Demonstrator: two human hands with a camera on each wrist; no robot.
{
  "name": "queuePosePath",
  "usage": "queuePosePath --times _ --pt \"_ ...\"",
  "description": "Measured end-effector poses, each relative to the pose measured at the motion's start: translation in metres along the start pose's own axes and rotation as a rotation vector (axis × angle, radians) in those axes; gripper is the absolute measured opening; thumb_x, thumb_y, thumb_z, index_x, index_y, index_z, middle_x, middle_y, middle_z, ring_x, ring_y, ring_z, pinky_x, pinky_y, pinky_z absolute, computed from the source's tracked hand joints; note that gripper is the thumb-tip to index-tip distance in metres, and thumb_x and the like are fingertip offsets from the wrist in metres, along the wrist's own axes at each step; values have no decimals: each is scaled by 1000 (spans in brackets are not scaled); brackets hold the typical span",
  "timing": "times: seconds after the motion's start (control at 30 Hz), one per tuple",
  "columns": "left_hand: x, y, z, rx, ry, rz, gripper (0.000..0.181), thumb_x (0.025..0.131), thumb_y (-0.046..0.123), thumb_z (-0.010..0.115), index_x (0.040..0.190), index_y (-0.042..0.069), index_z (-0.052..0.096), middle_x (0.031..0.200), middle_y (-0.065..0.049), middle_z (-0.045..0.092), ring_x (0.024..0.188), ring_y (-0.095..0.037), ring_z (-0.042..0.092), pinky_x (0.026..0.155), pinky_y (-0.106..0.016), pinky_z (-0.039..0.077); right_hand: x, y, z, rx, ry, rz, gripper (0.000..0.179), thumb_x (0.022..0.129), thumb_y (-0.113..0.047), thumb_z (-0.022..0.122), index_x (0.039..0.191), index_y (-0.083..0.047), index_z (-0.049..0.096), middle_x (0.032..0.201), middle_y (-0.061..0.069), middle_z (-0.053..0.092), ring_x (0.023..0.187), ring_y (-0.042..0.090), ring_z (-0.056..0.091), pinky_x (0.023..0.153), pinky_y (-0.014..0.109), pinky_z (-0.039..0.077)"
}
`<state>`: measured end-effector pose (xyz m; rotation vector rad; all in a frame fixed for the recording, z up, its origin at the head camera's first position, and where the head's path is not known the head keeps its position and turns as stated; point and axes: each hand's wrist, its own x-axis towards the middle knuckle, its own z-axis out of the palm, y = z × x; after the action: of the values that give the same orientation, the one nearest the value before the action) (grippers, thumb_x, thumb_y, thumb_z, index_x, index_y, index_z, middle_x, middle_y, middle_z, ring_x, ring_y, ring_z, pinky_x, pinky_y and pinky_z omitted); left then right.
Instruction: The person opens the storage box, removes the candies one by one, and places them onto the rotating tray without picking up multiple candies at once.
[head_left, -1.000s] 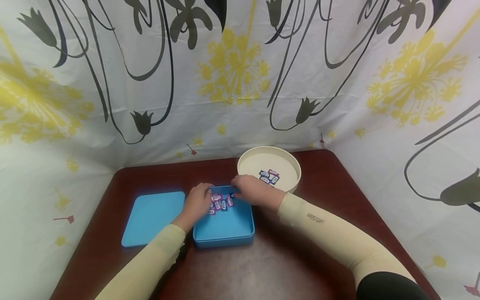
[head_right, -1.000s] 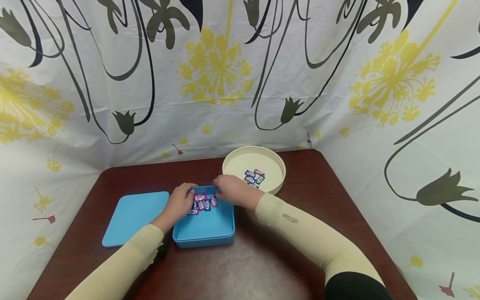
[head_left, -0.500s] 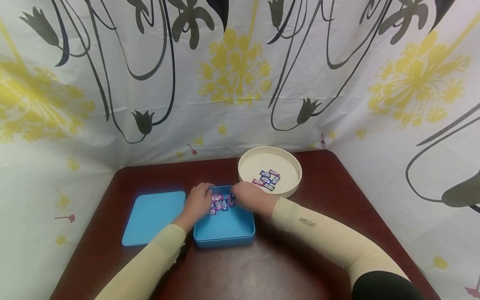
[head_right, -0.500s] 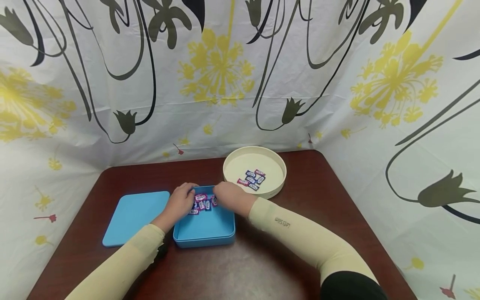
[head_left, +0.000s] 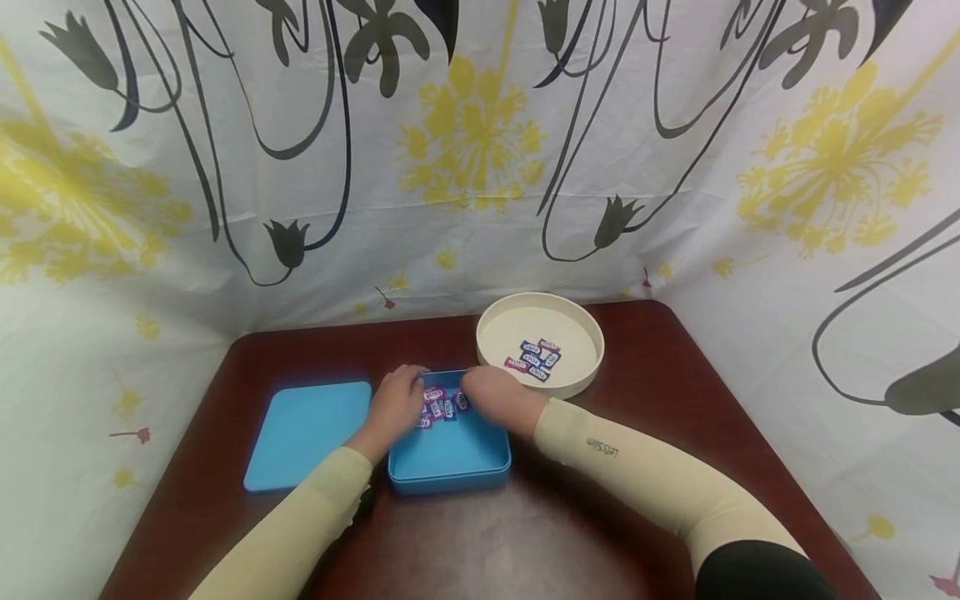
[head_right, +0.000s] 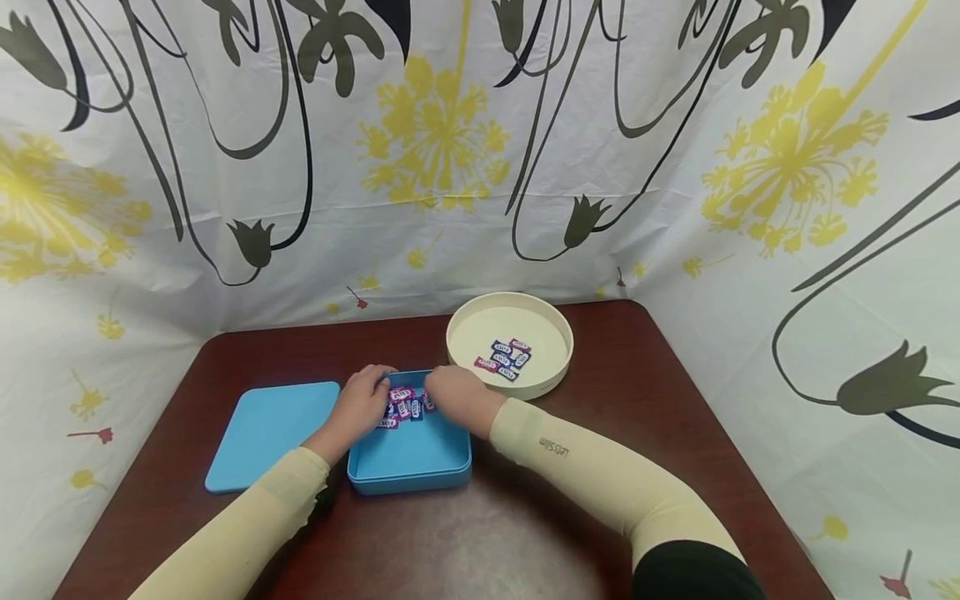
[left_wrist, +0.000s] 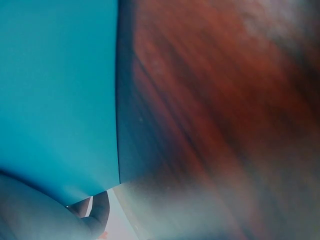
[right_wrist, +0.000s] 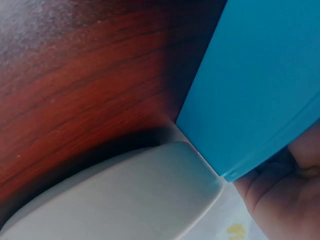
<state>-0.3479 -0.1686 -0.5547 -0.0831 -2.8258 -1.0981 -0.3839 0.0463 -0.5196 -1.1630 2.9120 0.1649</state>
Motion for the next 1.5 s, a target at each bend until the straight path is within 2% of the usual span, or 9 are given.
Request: queuePosePath --times 0.43,0.73,0.83,1.07,1.3,1.5 --pt "1 1 -2 5 -5 -9 39 116 26 57 151 12 65 145 -10 66 136 -33 60 111 -58 56 2 -1 -1 14 -20 -15 19 109 -17 72 127 -12 76 118 7 78 109 24 74 104 37 60" --pt "0 -1 0 9 -3 -14 37 116 27 57 148 13 66 144 -10 66 135 -33 60 112 -58 55 8 -1 4 0 -37 9 16 109 -21 73 122 -14 77 110 4 78 100 21 74 96 35 63" --pt "0 0 -1 12 -3 -9 36 116 27 56 148 13 67 144 -10 66 135 -33 60 112 -58 55 9 0 5 27 -42 4 16 109 -21 71 122 -13 77 110 4 78 99 21 74 96 36 63" --pt "0 4 -2 7 -1 -12 36 116 26 56 148 13 67 144 -10 66 135 -33 60 112 -58 55 11 6 5 110 -60 -15 20 103 -23 80 121 -14 79 106 2 78 95 19 72 95 34 63" --pt "0 1 -1 2 -7 -14 37 117 27 55 149 13 66 145 -9 66 135 -33 60 112 -59 55 9 8 7 178 -49 -13 19 102 -24 82 119 -14 79 102 1 77 91 16 70 92 32 62" --pt "0 1 0 2 -6 -20 37 116 28 57 149 14 66 146 -10 66 136 -33 60 112 -58 55 10 8 8 196 -35 -4 18 101 -23 84 116 -15 81 97 0 77 85 15 69 89 31 63"
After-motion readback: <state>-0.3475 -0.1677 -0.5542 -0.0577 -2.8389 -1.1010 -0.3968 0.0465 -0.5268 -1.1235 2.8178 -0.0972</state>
